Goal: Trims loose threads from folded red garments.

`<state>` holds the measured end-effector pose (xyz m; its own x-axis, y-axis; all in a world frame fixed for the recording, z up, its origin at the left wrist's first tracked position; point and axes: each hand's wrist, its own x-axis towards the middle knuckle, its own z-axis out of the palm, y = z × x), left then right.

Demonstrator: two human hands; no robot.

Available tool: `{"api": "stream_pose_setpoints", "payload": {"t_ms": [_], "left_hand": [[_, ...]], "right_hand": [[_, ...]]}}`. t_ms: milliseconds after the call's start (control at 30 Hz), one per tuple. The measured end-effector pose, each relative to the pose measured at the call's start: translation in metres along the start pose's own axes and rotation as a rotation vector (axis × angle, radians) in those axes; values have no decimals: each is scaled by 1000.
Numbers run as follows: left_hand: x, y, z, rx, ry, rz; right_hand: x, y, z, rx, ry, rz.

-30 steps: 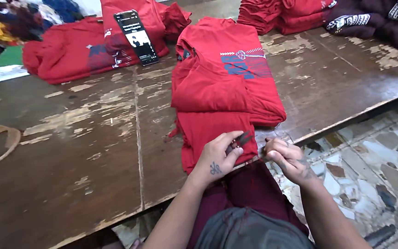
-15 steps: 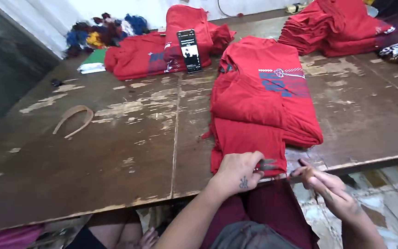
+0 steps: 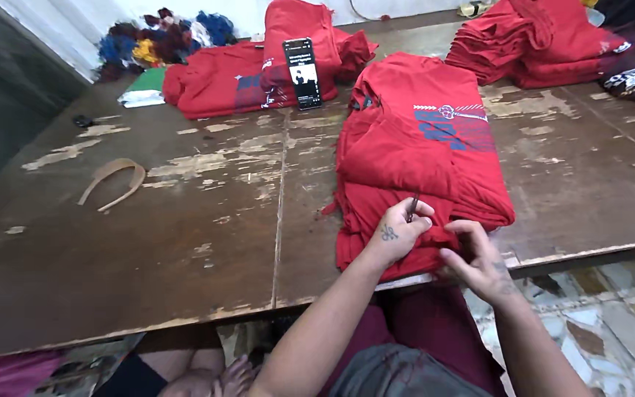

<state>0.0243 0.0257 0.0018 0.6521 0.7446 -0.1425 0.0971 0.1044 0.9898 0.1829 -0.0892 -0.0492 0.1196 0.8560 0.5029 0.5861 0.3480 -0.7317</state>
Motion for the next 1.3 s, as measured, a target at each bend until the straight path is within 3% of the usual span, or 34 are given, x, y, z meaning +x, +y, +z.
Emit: {"api": "stream_pose_setpoints", "payload": {"t_ms": [33, 100, 300, 467, 567, 900, 1133, 1300], "left_hand": [[0, -2, 0, 5, -6, 5], [-1, -2, 0, 40, -31, 28], [-2, -3, 1, 214, -103, 135], [0, -5, 4, 183, -72, 94], [-4, -6, 2, 228, -101, 129], [-16, -10, -6, 879, -226, 303], [-31, -1, 3, 1165, -232, 735], [-32, 6, 14, 1268, -225, 860]], "right_hand": [[1, -3, 2, -216, 22, -26], [-6, -3, -9, -400, 4, -33], [-46, 0, -70, -388, -91, -64], [-21, -16, -38, -412, -82, 88], [-12, -5, -10, -467, 9, -20], [-35, -16, -44, -534, -85, 24], [-46, -20, -35, -457, -4, 23], [-45, -24, -29, -459, 57, -50]]}}
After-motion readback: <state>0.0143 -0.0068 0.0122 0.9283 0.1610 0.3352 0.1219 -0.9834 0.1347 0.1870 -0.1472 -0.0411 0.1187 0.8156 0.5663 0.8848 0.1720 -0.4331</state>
